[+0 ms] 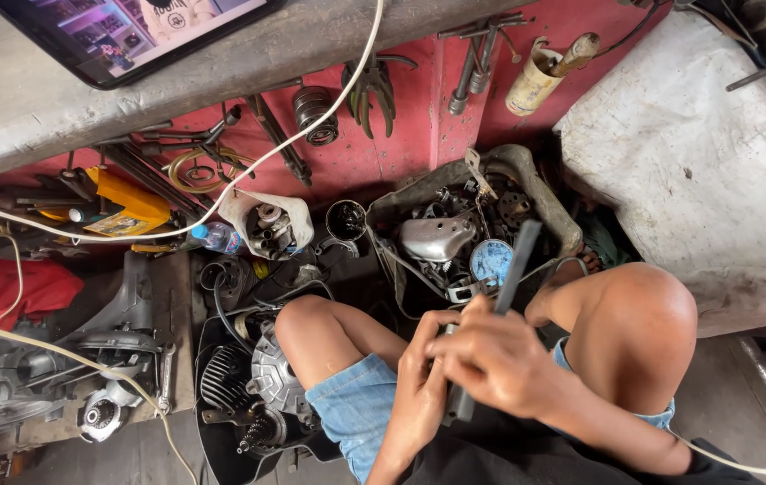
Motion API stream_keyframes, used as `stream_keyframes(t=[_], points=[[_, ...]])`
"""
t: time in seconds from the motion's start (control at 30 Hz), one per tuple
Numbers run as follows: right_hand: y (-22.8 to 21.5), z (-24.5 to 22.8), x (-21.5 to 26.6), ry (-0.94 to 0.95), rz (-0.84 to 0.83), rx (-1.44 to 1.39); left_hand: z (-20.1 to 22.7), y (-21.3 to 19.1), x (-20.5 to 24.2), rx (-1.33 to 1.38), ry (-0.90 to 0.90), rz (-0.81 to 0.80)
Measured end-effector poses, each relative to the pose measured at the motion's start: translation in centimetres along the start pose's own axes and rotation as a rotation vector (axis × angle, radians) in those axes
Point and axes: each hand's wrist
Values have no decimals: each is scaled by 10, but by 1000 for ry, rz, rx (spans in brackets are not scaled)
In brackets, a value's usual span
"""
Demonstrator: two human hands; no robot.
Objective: The person sits on the floor and uses a metal file to smooth the edges of a small metal part held in their left hand. They repeatedly rub the file against the part, rotating it to work on different sides.
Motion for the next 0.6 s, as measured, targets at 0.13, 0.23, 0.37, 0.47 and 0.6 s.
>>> stream_keyframes(t=[0.13, 0.23, 0.37, 0.47, 0.6], points=[[2, -10, 6, -46, -200, 28, 6, 5, 0, 15, 23, 37], [-1, 3, 1, 13, -26, -65, -5, 1, 0, -4, 24, 1], [-1, -8, 1, -22, -115, 68, 9, 3, 3, -14, -19, 25], [-5, -6, -5, -37, -153, -23, -2, 1, 2, -17, -35, 7], [-8, 4, -2, -22, -93, 165, 0, 1, 3, 14, 13, 18]])
Point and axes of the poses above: each hand's wrist, its own x-axis away from the middle knuckle, its own y-axis out of the palm, z = x × y, and after that the axes turned 14 degrees about -y, right-handed
